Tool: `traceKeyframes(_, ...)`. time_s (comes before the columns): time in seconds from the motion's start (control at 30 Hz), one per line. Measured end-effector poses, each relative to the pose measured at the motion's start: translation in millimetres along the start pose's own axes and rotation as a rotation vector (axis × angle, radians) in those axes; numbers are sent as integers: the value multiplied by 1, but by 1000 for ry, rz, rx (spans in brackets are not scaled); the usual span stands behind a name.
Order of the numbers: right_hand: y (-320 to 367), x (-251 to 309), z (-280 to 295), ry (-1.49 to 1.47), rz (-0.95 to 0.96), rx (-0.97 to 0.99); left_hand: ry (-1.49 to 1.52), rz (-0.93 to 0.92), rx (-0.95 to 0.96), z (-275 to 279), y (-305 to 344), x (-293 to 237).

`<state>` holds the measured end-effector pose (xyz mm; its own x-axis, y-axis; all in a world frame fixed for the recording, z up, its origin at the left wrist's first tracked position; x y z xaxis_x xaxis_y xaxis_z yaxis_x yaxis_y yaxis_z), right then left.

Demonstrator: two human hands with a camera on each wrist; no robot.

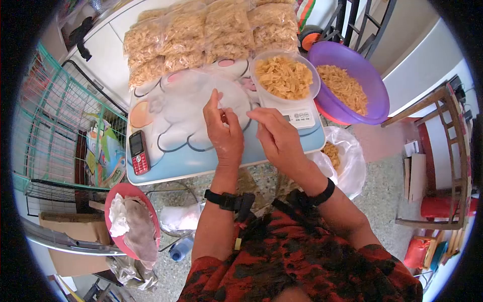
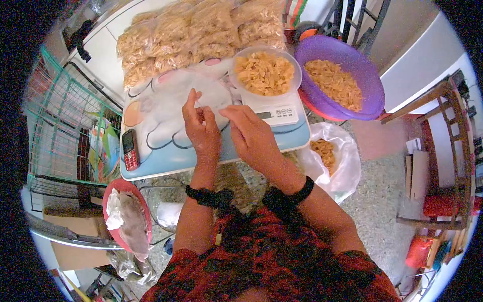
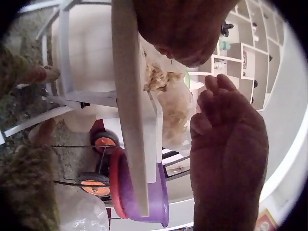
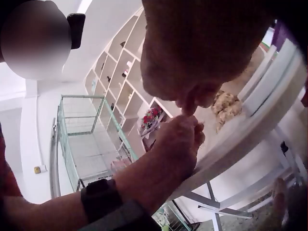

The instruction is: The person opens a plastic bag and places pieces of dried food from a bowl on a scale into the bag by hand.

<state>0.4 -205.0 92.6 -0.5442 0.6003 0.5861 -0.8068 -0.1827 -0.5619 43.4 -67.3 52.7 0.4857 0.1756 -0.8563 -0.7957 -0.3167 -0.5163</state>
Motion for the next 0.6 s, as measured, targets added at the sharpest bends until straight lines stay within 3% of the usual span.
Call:
traceKeyframes(0.2,-31,-2,-25,93,26,-40,-39,-46,0,1,1,1)
traceKeyframes(0.33,-46,-9,-48,-62,-253,185,-66,-162,4,2,3,-5)
traceKeyframes(0.4,-57,-9,-50,-29,-313,282,86,-98,9,-1,5,-1)
traceKeyframes(0.6,-74,-26,-60,-65,-252,336,162,-104,19,1,1,0)
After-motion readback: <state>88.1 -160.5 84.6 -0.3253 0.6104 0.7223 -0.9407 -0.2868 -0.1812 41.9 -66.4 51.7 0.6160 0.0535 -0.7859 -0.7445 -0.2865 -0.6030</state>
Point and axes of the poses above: each hand's wrist, its own y-axis away from the middle knuckle, its own z-axis out of the back of the hand, x = y × z, the point moved 5 cm from there along -y, towards the middle knuckle, and after that the axes turned 11 degrees about y, right-handed, at the moved point
